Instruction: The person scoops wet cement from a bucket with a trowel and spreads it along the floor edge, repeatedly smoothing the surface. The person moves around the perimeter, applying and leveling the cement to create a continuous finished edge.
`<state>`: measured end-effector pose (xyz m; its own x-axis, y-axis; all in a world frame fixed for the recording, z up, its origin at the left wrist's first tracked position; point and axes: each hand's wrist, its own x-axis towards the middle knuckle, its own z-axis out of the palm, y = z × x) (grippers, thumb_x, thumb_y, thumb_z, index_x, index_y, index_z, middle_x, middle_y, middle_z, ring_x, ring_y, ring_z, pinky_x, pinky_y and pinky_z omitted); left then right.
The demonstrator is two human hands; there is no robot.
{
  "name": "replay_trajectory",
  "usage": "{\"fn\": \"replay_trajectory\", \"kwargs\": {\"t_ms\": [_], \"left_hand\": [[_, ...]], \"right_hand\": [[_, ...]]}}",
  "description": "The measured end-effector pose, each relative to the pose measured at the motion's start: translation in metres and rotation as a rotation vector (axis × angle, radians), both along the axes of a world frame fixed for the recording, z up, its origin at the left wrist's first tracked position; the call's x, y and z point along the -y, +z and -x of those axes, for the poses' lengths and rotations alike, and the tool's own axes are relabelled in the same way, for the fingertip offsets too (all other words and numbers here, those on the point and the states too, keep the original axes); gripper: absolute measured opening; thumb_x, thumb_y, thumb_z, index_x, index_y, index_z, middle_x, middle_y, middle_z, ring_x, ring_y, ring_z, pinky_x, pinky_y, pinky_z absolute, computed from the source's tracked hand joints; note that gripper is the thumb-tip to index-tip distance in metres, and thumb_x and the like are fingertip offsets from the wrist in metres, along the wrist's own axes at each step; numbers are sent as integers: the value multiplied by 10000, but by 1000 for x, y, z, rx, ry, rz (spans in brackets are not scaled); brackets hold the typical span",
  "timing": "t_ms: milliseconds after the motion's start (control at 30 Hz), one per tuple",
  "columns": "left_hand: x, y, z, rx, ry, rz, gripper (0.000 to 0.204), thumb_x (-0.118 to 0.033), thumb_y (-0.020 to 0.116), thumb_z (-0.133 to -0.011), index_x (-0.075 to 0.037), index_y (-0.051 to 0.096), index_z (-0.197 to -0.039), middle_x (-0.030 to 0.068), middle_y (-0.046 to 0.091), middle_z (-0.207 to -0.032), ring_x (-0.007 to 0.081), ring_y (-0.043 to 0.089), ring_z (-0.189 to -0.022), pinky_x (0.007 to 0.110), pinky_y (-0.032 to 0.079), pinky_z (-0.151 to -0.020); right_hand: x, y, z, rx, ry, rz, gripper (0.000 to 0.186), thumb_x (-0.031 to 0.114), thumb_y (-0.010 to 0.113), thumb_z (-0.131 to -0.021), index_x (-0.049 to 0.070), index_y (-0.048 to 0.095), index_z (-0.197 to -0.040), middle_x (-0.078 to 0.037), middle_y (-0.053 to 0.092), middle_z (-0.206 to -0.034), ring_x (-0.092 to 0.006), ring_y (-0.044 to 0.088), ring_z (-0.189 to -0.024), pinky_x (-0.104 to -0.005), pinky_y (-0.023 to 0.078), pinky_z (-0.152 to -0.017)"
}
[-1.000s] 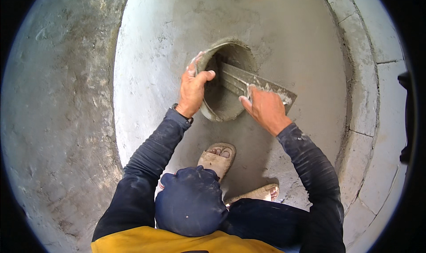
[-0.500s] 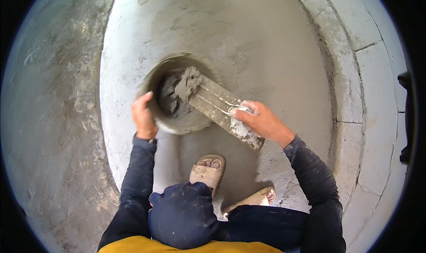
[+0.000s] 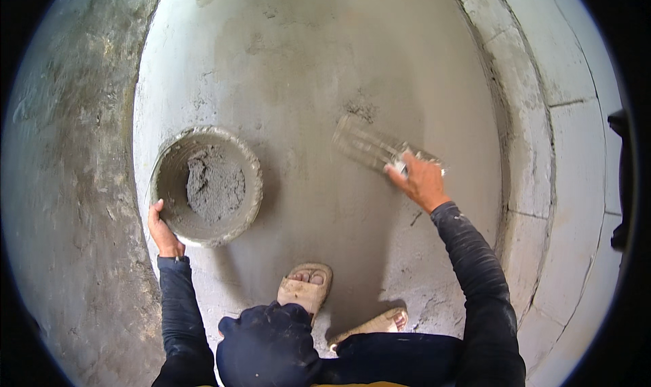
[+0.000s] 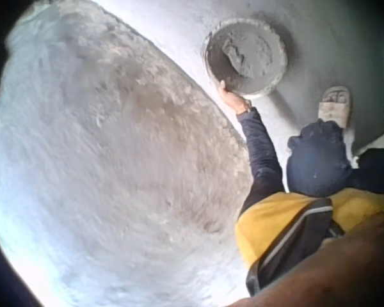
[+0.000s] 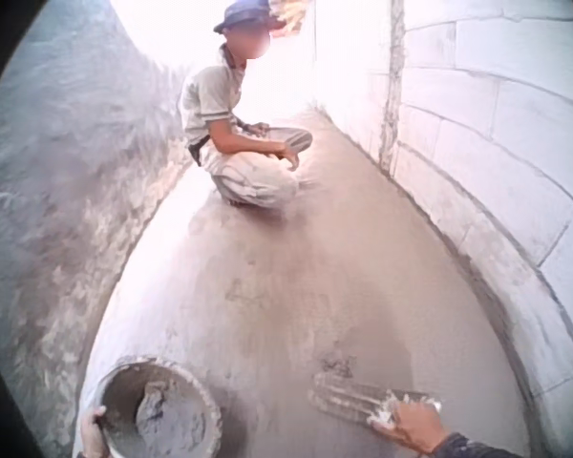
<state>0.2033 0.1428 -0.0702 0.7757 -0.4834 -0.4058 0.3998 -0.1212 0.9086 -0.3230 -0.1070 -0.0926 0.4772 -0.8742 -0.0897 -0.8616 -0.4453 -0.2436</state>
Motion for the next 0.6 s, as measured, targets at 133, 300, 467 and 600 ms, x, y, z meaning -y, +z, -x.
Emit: {"fn": "replay_trajectory", "kwargs": {"t_ms": [133,300,467,600], "left_hand": [[-7,-9,-13,-11,54,-146,375,-277,635,-887,-30,664,-1167,84,711,-1113,256,671,-1004,376,520,-923],[-16,-22,-21,-54,86,-234,439,-292,659,-870,-22,641,-1215,93,706,-1134,273,673,-1016,377,518,-935],[-20,-29,-31,-65,116,-243,415,-289,658,-865,-26,640,-1185,89,698,-1113,266,666,-1004,371,511,-933],[-17,-29,-34,-84,119,-242,350,-281,658,-860,-44,650,-1118,73,693,-1076,254,652,-980,361,500,-922]], "right_hand": [[42,-34,-23,-73,84,-110,490,557,609,-953,89,676,-1080,-156,727,-779,-340,717,-688,-470,564,-653],[133,-64,-58,-77,-25,-117,555,588,571,-960,70,677,-1128,-170,722,-772,-335,724,-708,-471,572,-671],[215,-62,-105,42,-288,-239,538,540,568,-981,21,712,-998,-130,672,-690,-250,670,-630,-408,556,-629],[154,-52,-101,200,-229,-526,429,425,614,-987,47,716,-812,-71,639,-637,-143,549,-468,-312,453,-464]]}}
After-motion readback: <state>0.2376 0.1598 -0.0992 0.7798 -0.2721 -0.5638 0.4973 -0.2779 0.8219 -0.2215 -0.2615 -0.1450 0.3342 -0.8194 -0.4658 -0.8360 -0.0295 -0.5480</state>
